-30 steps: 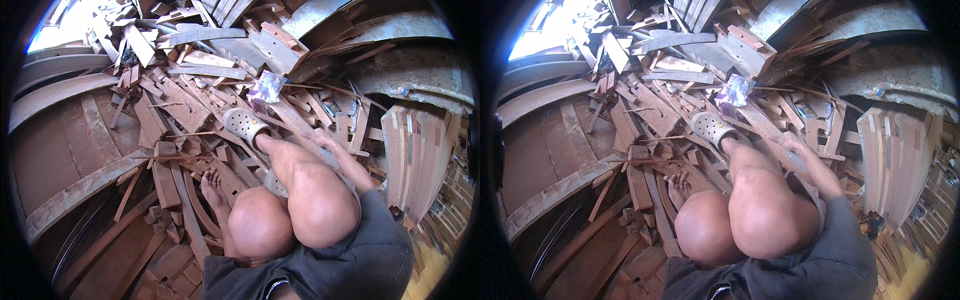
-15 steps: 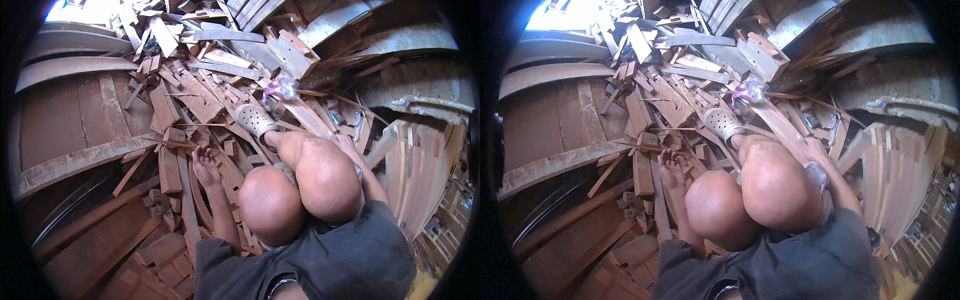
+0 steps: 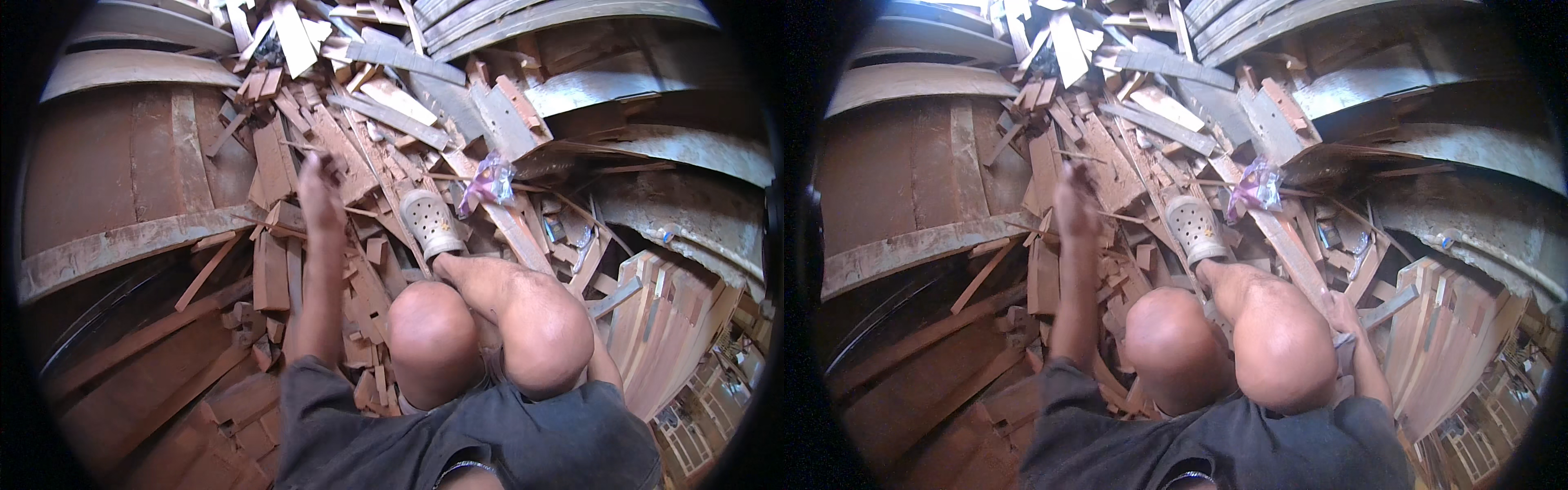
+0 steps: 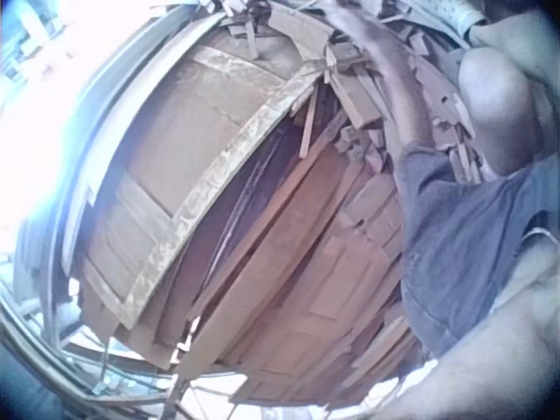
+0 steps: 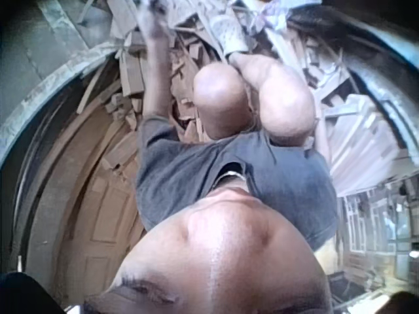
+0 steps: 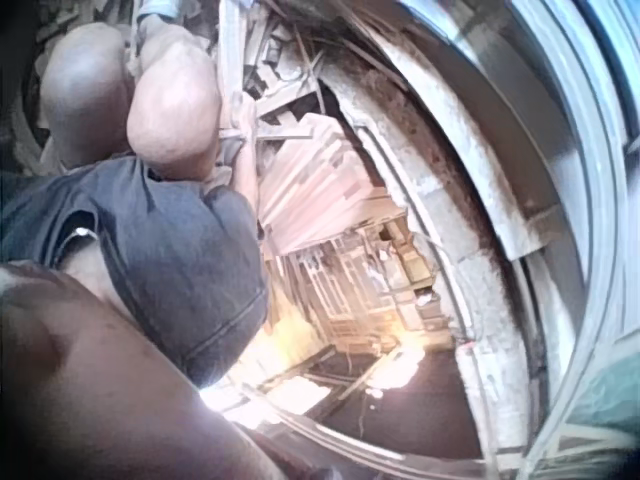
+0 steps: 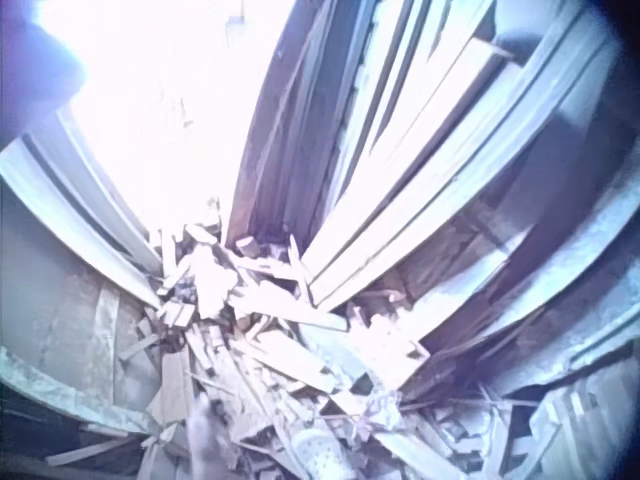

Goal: The person sits on a large pile of wood scraps and sorts through the debris by hand. They pick up various pieces of wood, including planks and offcuts, and toss them aside to clear the area.

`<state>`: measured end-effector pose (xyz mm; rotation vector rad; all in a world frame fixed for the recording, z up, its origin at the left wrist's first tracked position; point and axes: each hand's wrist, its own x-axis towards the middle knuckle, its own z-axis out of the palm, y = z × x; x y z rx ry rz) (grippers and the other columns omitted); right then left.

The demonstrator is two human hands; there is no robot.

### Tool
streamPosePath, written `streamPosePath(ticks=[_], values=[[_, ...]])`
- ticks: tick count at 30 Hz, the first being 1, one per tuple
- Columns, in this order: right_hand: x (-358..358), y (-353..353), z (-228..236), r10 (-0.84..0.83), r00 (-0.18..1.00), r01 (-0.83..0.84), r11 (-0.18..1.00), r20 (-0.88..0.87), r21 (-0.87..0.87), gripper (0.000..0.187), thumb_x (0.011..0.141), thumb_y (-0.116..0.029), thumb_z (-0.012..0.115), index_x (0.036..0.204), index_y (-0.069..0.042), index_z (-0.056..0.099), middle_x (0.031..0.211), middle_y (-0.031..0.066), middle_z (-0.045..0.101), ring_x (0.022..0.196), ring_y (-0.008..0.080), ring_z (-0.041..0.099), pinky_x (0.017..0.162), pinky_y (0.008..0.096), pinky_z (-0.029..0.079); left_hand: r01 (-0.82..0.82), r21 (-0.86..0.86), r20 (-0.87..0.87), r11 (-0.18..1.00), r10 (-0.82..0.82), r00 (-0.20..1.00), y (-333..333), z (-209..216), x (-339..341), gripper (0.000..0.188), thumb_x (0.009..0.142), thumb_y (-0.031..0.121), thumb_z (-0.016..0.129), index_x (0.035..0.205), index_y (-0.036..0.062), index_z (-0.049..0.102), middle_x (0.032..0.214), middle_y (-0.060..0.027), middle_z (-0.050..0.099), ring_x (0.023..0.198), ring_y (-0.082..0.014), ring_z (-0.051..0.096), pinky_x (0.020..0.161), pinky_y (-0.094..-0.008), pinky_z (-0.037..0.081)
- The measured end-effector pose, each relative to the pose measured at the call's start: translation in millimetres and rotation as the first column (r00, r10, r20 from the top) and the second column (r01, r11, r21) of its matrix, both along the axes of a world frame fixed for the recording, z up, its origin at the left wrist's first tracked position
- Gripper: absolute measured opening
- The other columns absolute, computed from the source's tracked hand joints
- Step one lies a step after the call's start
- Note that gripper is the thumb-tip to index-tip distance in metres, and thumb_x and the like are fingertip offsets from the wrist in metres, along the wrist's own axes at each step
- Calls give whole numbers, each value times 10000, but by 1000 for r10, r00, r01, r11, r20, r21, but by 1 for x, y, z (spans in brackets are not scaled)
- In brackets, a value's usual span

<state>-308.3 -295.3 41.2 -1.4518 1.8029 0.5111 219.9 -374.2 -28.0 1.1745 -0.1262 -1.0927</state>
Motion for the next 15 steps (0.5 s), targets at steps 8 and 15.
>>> streamPosePath(ticks=[8, 15], values=[[-3, -34, -2, 100, 995, -103, 985, 29, 139, 597, 956, -464, 335, 848, 68, 583, 848, 332, 564, 876, 482, 556, 730, 488, 428, 74, -3, 276, 997, -70, 959, -100, 115, 35, 287, 959, 236, 472, 990, -20, 598, 930, -83, 636, 796, -152, 606, 749, -271, 460], [3, -63, 46, 125, 991, -115, 980, -54, 162, 588, 926, -494, 357, 909, 33, 617, 941, 300, 604, 968, 443, 567, 831, 496, 437, 128, 621, 106, 774, -244, 964, 26, 222, 13, 321, 973, 274, 446, 1129, 11, 542, 1052, -69, 593, 932, -148, 581, 839, -276, 463]])
